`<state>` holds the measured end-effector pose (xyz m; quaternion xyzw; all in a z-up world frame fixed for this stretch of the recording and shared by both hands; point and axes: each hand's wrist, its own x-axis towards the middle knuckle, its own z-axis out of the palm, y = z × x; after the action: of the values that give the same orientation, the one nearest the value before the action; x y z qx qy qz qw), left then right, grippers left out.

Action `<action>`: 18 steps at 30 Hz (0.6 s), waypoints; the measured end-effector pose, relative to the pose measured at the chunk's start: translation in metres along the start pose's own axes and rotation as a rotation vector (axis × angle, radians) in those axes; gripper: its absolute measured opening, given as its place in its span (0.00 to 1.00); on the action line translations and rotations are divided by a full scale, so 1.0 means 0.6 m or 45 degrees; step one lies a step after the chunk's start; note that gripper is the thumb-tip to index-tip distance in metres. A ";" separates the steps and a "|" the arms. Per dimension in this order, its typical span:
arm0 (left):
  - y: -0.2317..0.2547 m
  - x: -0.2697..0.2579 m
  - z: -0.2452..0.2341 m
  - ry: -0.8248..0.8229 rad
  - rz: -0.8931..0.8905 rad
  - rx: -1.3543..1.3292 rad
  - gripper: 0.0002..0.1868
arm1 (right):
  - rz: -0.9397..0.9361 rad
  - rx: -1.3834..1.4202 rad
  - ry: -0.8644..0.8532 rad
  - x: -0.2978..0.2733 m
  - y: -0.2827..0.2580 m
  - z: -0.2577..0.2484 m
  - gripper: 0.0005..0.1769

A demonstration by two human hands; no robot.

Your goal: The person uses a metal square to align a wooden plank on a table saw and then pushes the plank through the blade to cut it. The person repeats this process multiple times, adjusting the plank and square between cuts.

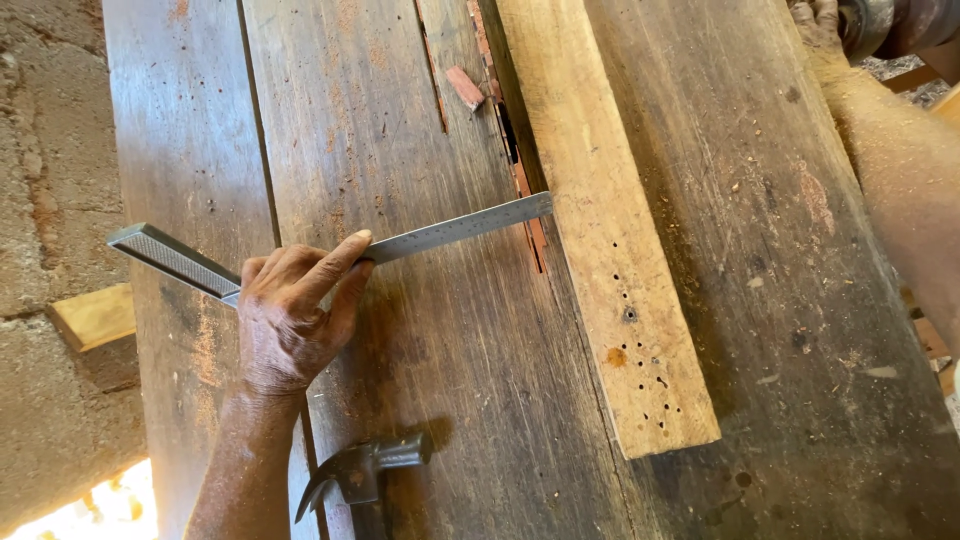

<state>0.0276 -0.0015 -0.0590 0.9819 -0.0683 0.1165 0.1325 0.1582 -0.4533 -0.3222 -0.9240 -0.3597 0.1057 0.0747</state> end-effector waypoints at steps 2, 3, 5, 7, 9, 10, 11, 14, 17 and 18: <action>0.001 0.001 0.000 0.002 0.000 -0.001 0.20 | 0.000 0.023 0.004 0.002 -0.005 -0.002 0.40; 0.002 0.002 0.000 0.008 0.002 -0.007 0.20 | 0.000 0.034 0.007 0.003 -0.009 -0.003 0.40; 0.002 0.003 0.000 0.015 0.006 -0.012 0.20 | 0.001 0.056 0.014 0.008 -0.011 -0.007 0.39; 0.002 0.002 0.001 0.013 -0.006 -0.011 0.19 | 0.000 0.079 0.020 0.015 -0.008 -0.012 0.39; 0.003 0.003 -0.001 0.009 -0.008 -0.014 0.20 | -0.001 0.104 0.027 0.021 -0.009 -0.013 0.39; 0.004 0.004 -0.001 0.005 -0.011 -0.017 0.20 | -0.002 0.116 0.032 0.025 -0.009 -0.015 0.39; 0.004 0.004 -0.002 0.007 -0.009 -0.017 0.20 | -0.002 0.127 0.036 0.027 -0.009 -0.017 0.38; 0.004 0.005 -0.002 0.001 -0.012 -0.028 0.20 | 0.001 0.161 0.048 0.030 -0.009 -0.022 0.38; 0.002 0.005 0.001 -0.014 -0.019 -0.026 0.20 | 0.001 0.194 0.063 0.034 -0.008 -0.026 0.37; 0.002 0.003 0.002 -0.003 -0.017 -0.028 0.20 | 0.000 0.205 0.067 0.035 -0.008 -0.028 0.37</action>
<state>0.0296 -0.0031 -0.0591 0.9810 -0.0631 0.1137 0.1442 0.1741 -0.4366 -0.3079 -0.9176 -0.3478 0.1099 0.1581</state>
